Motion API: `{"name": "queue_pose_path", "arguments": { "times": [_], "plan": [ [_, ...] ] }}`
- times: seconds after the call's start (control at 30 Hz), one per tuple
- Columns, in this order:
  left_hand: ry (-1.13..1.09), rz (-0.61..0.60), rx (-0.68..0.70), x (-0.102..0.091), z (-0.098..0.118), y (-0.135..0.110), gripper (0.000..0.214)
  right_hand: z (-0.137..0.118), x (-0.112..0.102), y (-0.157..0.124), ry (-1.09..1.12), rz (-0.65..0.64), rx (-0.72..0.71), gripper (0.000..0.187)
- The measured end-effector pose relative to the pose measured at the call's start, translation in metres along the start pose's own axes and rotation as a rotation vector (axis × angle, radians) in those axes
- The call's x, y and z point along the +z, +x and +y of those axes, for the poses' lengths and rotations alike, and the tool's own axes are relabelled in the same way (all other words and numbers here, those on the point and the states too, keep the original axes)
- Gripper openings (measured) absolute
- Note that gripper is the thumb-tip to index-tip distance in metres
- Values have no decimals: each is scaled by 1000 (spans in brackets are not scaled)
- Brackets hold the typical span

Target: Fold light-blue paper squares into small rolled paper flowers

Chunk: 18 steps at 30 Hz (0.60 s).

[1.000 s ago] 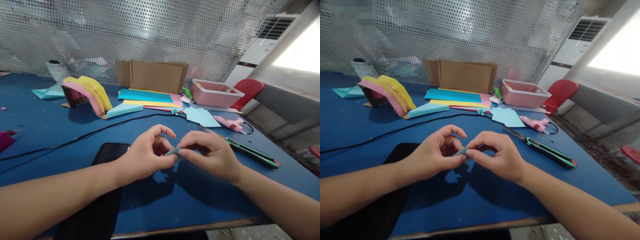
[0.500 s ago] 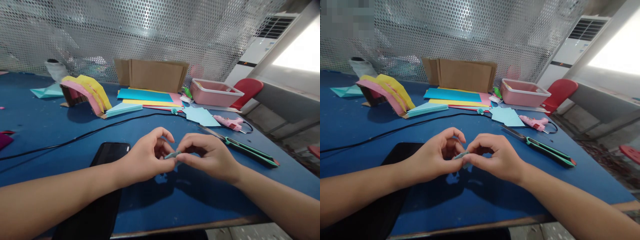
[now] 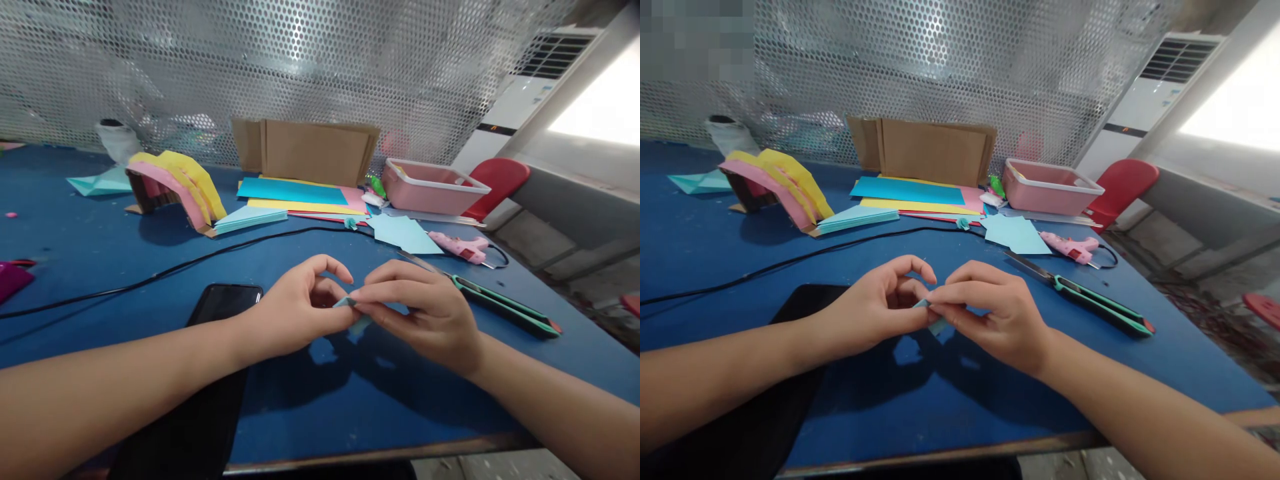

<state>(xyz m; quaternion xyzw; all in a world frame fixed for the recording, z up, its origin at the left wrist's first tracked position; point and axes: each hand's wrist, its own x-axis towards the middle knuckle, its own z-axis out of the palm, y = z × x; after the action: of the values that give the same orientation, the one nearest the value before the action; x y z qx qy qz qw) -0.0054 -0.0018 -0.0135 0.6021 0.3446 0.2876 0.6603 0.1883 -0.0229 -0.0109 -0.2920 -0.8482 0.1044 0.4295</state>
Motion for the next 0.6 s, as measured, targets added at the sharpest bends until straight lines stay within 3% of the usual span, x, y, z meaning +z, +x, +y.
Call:
{"name": "queue_pose_path", "arguments": {
  "times": [0.47, 0.6],
  "plan": [
    [-122, 74, 19, 0, 7, -1, 49, 2, -3, 1, 14, -49, 38, 21],
    [-91, 98, 40, 0, 7, -1, 38, 3, -5, 3, 104, -72, 104, 20]
  ]
}}
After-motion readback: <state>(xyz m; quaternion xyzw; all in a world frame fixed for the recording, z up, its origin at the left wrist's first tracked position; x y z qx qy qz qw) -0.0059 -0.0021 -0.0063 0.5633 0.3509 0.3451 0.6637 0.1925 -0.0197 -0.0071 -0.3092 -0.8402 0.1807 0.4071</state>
